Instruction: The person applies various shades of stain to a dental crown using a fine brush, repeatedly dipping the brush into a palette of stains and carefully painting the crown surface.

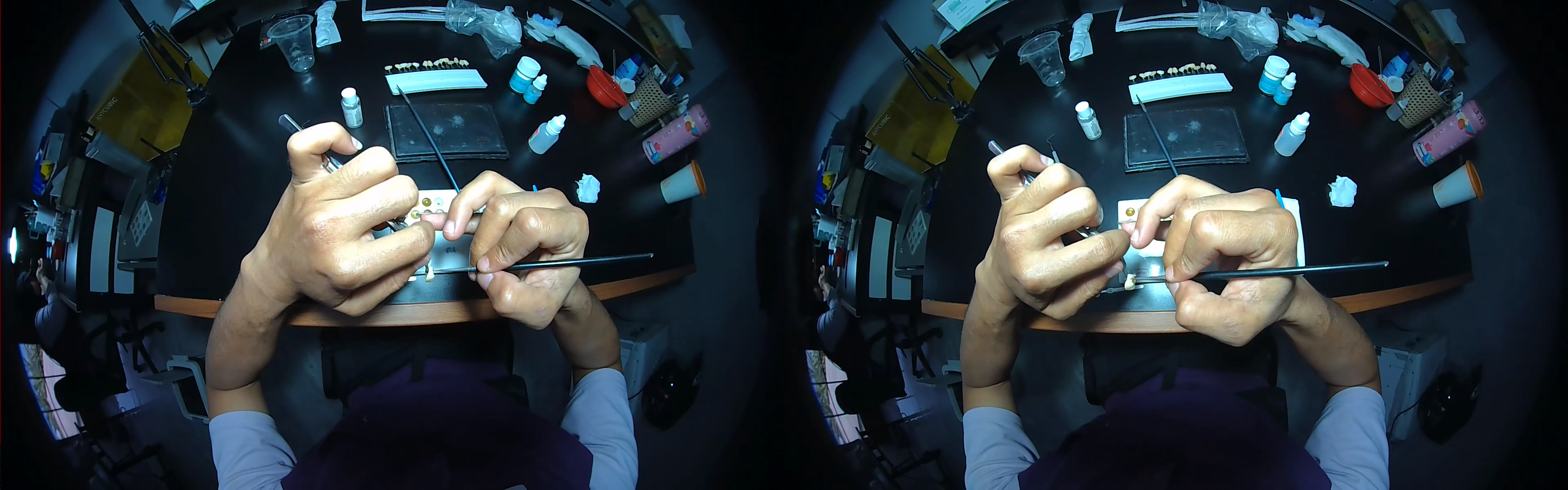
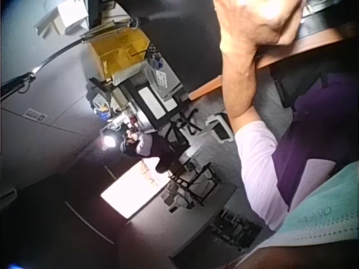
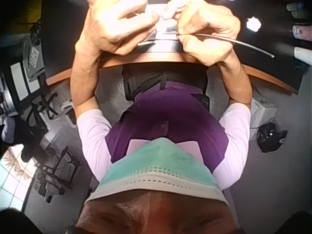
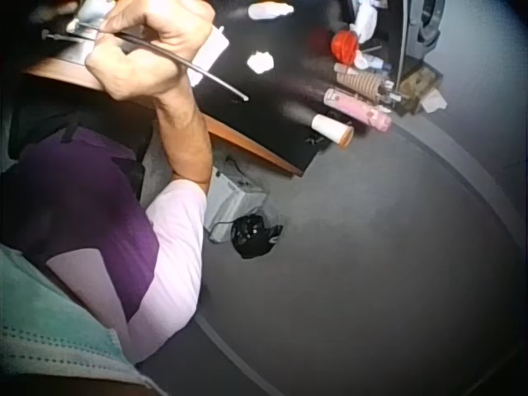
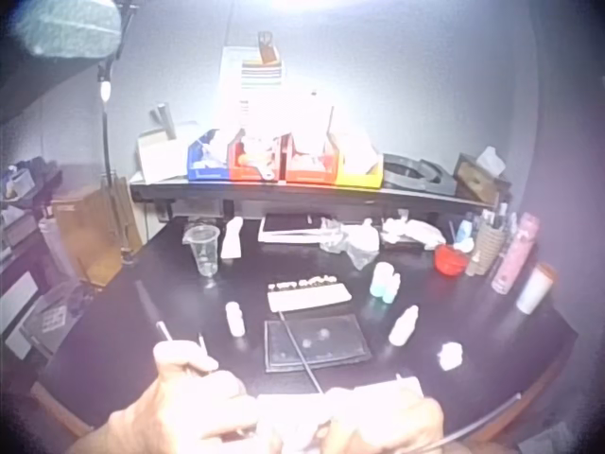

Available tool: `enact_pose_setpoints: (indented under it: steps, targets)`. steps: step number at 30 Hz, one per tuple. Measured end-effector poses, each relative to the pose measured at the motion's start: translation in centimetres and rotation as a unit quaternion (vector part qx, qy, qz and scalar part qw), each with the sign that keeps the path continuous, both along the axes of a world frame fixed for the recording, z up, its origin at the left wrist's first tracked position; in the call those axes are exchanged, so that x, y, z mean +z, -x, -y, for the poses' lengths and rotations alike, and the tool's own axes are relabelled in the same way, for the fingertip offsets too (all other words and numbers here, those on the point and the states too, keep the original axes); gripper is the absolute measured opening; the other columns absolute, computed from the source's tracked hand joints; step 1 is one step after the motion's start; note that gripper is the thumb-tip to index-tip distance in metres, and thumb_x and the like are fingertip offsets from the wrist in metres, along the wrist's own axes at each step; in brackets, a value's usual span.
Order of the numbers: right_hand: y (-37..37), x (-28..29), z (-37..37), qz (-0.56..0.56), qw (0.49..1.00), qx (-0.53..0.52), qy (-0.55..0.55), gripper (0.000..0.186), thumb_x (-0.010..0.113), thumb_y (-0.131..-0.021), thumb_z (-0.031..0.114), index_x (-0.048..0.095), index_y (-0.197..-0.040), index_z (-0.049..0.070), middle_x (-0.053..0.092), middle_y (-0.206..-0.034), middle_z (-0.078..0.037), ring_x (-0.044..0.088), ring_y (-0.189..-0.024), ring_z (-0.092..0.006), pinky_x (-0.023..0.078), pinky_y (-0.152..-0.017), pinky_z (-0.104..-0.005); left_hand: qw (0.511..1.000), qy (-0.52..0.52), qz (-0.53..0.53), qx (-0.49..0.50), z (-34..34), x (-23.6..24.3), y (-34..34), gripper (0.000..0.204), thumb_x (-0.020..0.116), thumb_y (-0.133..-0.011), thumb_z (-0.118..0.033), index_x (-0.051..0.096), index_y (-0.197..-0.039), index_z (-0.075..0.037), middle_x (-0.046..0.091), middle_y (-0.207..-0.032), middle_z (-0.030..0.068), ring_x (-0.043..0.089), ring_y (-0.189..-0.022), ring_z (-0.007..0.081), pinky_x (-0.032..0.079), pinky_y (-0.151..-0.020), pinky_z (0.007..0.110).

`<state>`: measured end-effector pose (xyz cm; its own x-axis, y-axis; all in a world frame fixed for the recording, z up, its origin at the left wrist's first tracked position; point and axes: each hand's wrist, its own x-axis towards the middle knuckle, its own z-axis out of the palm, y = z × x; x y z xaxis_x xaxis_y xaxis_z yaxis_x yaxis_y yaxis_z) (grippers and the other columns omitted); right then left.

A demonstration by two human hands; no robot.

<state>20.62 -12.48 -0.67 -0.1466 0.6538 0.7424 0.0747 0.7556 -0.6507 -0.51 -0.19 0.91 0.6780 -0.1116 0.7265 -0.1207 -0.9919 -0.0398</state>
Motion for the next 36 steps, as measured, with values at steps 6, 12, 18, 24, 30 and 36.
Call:
enact_pose_setpoints:
  steps: [6,12,18,24,30,36]
  targets:
    - [-0.01,0.04,0.04,0.014,1.000,-0.009,-0.004,0.016,0.064,-0.061,-0.010,0.059,-0.066,0.005,0.066,-0.066,-0.008,0.074,-0.085,-0.0292,0.062,-0.079,-0.0403,1.000,0.002,0.008,-0.003,-0.09,-0.17,-0.15,0.022,0.080,-0.064,-0.032,0.079,-0.080,-0.017,0.050,-0.073,-0.0040,0.051,-0.070,0.0148,0.029,-0.090,0.046]
    - [-0.07,0.08,0.03,0.015,1.000,-0.006,-0.007,0.015,0.065,-0.060,-0.009,0.059,-0.066,0.004,0.066,-0.065,-0.008,0.074,-0.085,-0.0299,0.061,-0.078,-0.0403,1.000,0.000,-0.001,0.000,-0.14,-0.01,-0.06,0.022,0.080,-0.065,-0.032,0.079,-0.080,-0.017,0.050,-0.074,-0.0040,0.051,-0.070,0.0148,0.029,-0.090,0.046]
    - [0.04,0.02,0.10,0.009,1.000,-0.007,-0.007,0.015,0.064,-0.060,-0.008,0.060,-0.066,0.004,0.065,-0.065,-0.008,0.074,-0.086,-0.0304,0.061,-0.077,-0.0403,1.000,0.000,-0.005,0.000,-0.23,-0.04,0.02,0.021,0.078,-0.066,-0.032,0.080,-0.080,-0.017,0.051,-0.074,-0.0037,0.051,-0.070,0.0148,0.029,-0.090,0.046]
    - [0.02,-0.31,0.07,-0.002,1.000,-0.002,-0.009,0.015,0.064,-0.059,-0.008,0.060,-0.066,0.003,0.066,-0.066,-0.008,0.074,-0.084,-0.0301,0.061,-0.077,-0.0403,1.000,0.005,-0.003,-0.010,-0.27,0.02,-0.07,0.021,0.078,-0.067,-0.031,0.081,-0.081,-0.016,0.050,-0.073,-0.0034,0.051,-0.070,0.0152,0.029,-0.090,0.046]
    - [0.07,-0.09,0.12,-0.011,1.000,0.002,-0.016,0.014,0.064,-0.060,-0.009,0.062,-0.067,0.003,0.066,-0.067,-0.008,0.074,-0.083,-0.0299,0.062,-0.077,-0.0404,0.999,0.029,0.000,-0.024,-0.42,0.01,-0.09,0.024,0.075,-0.068,-0.033,0.081,-0.081,-0.014,0.050,-0.072,-0.0019,0.049,-0.070,0.0169,0.028,-0.089,0.046]
    - [-0.36,0.27,0.63,0.005,1.000,0.013,-0.013,0.012,0.067,-0.071,-0.005,0.066,-0.079,0.005,0.070,-0.071,-0.010,0.070,-0.089,-0.0290,0.060,-0.083,-0.0428,0.992,0.105,-0.004,-0.070,-0.82,-0.42,-0.44,0.025,0.072,-0.073,-0.032,0.081,-0.081,-0.011,0.050,-0.070,0.0001,0.048,-0.070,0.0180,0.027,-0.087,0.045]
